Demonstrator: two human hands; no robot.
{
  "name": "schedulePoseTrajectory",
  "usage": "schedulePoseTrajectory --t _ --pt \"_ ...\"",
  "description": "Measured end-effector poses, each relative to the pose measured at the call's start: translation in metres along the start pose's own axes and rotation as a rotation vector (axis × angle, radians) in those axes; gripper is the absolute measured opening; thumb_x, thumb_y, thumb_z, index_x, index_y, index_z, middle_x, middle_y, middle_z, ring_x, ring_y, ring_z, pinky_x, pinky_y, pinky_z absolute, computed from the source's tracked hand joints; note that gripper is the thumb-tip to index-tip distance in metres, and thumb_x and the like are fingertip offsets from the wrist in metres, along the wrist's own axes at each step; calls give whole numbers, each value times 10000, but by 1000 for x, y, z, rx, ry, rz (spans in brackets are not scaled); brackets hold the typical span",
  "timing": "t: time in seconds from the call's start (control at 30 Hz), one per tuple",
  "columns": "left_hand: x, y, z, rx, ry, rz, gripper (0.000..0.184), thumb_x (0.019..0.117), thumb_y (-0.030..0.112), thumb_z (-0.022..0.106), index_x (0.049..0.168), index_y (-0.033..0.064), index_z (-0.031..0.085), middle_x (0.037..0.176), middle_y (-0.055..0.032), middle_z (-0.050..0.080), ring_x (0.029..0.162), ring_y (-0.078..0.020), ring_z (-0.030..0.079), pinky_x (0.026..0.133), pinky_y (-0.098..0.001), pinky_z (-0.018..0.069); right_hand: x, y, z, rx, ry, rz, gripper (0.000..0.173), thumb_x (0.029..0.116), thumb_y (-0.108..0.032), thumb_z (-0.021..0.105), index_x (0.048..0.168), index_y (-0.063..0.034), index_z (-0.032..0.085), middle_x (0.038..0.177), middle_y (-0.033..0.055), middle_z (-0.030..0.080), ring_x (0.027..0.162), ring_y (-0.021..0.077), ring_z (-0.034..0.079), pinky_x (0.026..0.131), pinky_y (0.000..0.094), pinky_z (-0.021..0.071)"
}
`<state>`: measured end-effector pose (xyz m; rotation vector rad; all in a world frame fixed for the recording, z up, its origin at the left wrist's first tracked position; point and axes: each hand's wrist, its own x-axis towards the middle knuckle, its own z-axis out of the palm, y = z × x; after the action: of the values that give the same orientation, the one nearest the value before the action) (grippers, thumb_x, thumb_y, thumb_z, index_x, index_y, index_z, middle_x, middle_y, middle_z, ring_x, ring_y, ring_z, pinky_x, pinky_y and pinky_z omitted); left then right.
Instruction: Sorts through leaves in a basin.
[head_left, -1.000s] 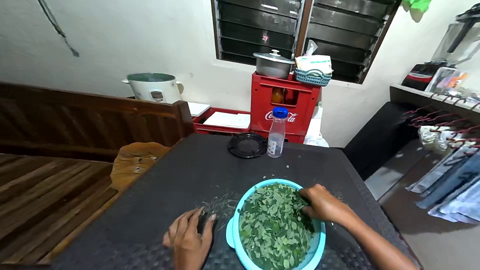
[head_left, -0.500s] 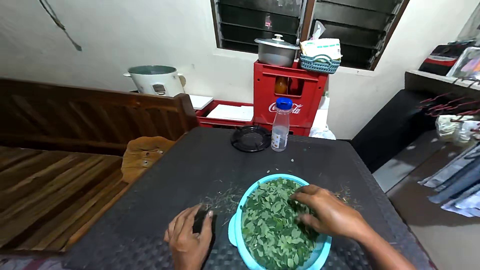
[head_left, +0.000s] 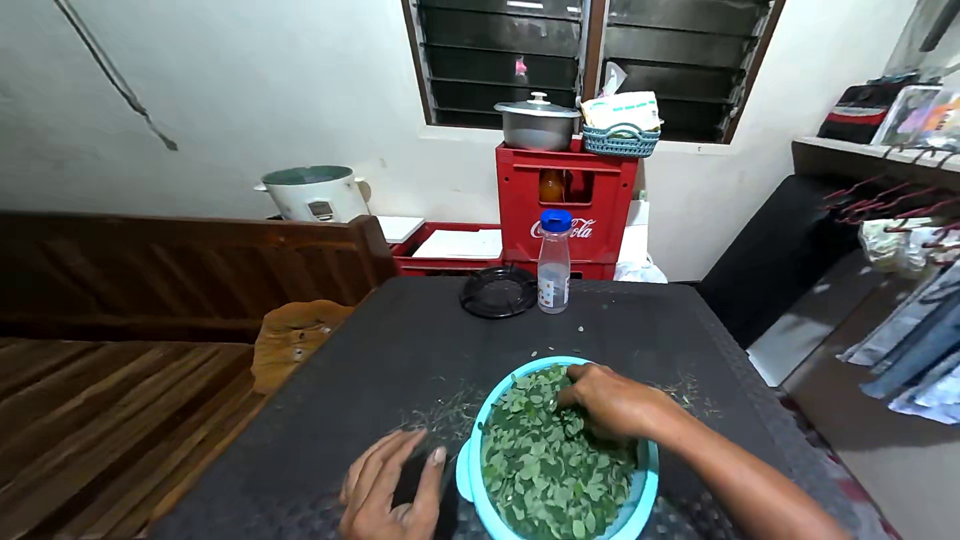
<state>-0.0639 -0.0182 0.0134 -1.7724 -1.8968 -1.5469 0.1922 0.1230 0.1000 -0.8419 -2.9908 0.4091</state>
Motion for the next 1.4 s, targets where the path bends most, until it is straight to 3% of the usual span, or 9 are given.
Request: schedulePoseTrajectory --t 0.17,0.27,0.4,0.53,0.63,0.87,1.13,1.23,1.4 --pt "-3 17 4 -62 -88 38 337 937 227 686 1084 -72 738 1165 -277 690 1186 -464 598 1082 -606 382 -7 -6 -29 60 100 -101 413 810 -27 777 1207 -134 731 1127 197 671 1022 366 664 877 563 550" --pt "-6 15 9 -92 -92 59 291 933 241 691 1045 -16 769 1142 -226 709 1177 -424 606 1077 -595 379 -12 -4 -35 93 230 -241 524 808 -105 823 1307 -184 684 1113 136 683 952 262 679 843 444 582" --pt "-9 13 7 -93 -185 57 199 947 159 642 959 15 779 1163 -208 703 1210 -426 582 1071 -616 363 -27 5 -29 143 395 -315 347 903 -115 716 1249 -123 698 1002 46 726 868 134 693 822 338 594" --pt "-14 5 8 -25 -289 41 236 975 250 615 974 93 791 1252 -182 675 1293 -421 525 1087 -644 317 -53 22 0 146 544 -180 277 961 -187 623 1226 -156 694 932 -32 732 799 60 692 766 302 611" --pt "-22 4 11 8 -332 69 255 962 358 630 948 178 810 1303 -152 659 1332 -415 494 1079 -659 310 -73 35 39 42 600 -64 201 967 -314 623 1097 -219 743 922 -85 717 886 75 666 832 347 567" --pt "-16 59 27 83 -466 297 69 885 226 739 896 229 807 1403 -133 622 1379 -447 453 1038 -681 325 -95 35 81 106 680 -31 163 967 -356 634 1036 -266 751 1024 -129 716 1069 79 648 939 405 537" --pt "-11 68 47 372 -582 287 76 824 164 782 887 194 811 1531 -126 513 1431 -480 385 1014 -722 335 -104 25 90 137 719 -75 163 975 -357 632 1005 -250 752 1027 -118 721 1076 86 653 960 401 531" --pt "-13 59 53 332 -517 290 17 821 197 778 816 192 794 1498 -113 548 1414 -457 419 1007 -711 343 -100 17 96 152 710 -92 166 977 -355 632 994 -243 754 1021 -111 722 1073 85 654 979 402 524" --pt "-10 60 48 136 -443 261 158 884 259 657 840 209 799 1445 -117 592 1392 -429 450 1020 -683 337 -80 -2 110 151 736 -82 177 975 -362 637 1011 -231 751 1019 -100 732 1078 87 659 1011 416 502"
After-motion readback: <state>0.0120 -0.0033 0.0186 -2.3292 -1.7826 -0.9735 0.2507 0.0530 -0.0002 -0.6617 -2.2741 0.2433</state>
